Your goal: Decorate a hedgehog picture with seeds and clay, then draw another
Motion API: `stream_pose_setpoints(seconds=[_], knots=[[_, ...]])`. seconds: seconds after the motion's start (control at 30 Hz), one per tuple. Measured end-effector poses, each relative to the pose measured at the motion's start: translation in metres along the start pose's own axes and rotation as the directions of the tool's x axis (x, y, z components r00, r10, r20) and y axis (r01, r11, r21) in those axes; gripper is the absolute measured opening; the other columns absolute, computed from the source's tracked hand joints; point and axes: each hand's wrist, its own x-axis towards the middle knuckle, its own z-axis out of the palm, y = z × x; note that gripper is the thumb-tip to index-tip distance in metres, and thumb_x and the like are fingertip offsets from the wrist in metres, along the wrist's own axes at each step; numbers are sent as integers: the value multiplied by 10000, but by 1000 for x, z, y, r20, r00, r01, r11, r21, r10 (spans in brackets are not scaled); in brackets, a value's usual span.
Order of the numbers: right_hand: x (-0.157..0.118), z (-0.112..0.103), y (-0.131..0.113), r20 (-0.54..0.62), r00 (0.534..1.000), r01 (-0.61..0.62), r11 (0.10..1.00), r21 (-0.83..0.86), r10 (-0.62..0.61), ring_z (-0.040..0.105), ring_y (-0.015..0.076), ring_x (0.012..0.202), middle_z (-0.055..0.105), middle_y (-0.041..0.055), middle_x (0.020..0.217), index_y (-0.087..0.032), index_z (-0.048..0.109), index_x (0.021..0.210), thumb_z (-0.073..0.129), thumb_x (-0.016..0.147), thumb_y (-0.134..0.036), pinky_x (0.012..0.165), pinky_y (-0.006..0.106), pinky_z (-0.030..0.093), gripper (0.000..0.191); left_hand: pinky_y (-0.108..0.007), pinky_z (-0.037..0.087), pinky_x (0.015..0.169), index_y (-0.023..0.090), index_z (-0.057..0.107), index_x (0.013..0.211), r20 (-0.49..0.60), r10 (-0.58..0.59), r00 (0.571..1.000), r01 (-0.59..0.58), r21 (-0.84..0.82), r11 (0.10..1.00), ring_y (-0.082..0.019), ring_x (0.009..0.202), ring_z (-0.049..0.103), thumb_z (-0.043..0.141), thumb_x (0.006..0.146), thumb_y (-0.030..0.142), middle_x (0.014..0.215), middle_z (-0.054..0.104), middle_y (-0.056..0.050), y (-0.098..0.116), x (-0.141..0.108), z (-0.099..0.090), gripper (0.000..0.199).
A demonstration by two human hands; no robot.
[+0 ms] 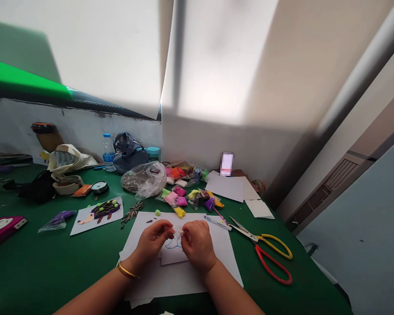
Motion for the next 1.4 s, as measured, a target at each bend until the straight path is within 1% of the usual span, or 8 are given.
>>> stream_pose_setpoints(seconds=[0.1,0.3,0.47,0.63,0.9,1.07,1.23,1.4], knots=[[0,0,1,-9,1000,-14,1000,2,14,560,173,704,586,-18,694,-214,594,882,537,798,-103,760,340,388,151,-324,587,735,198,596,1105,-35,38,999,-38,-24,999,-164,770,698,588,900,322,914,716,-46,-1,-1,1,239],[-2,1,3,-32,999,-24,1000,5,24,554,175,704,592,-12,706,-214,597,888,542,812,-119,754,344,395,133,-336,597,732,206,600,1131,-30,68,997,-67,43,997,-157,775,705,470,980,357,1032,715,-77,-1,-2,2,250],[-3,0,2,-10,999,-51,999,5,51,559,178,712,612,-3,732,-213,591,869,547,828,-139,752,349,399,96,-305,589,680,192,605,1128,-55,41,998,-41,6,999,-145,694,688,515,960,409,929,731,-60,0,-2,-2,289],[3,-5,5,-47,999,-27,997,-69,24,604,222,902,670,52,944,-226,647,931,557,871,-175,838,394,425,120,-254,565,600,179,653,890,-102,21,995,-18,24,1000,-138,640,656,684,842,399,787,698,-26,1,-1,-4,227],[36,-8,69,-128,991,-81,927,-365,36,573,243,951,655,73,977,-238,734,920,542,901,-184,794,371,437,200,-407,609,811,205,574,1190,-109,-19,994,12,-68,998,-203,881,734,538,928,395,1161,696,-113,6,3,2,326],[44,3,94,-100,995,-60,913,-404,21,591,250,917,689,94,967,-221,741,975,544,855,-115,788,391,457,254,-389,611,733,192,556,1133,-76,-123,989,107,-195,975,-205,779,737,657,843,412,938,745,-75,9,4,-2,378],[35,-5,58,-130,989,-107,959,-264,74,562,282,1108,646,123,1163,-203,677,1165,494,899,-138,950,471,456,330,-325,594,661,180,594,847,-55,-151,987,137,-200,970,-181,692,708,739,761,407,798,737,-49,9,4,-2,282],[17,-9,-1,23,1000,13,999,43,-14,598,233,999,652,78,1044,-253,672,1141,558,926,-216,908,414,504,246,-321,578,606,151,651,960,-8,-171,985,165,-225,960,-176,613,689,642,829,539,764,735,-66,9,4,-2,409]])
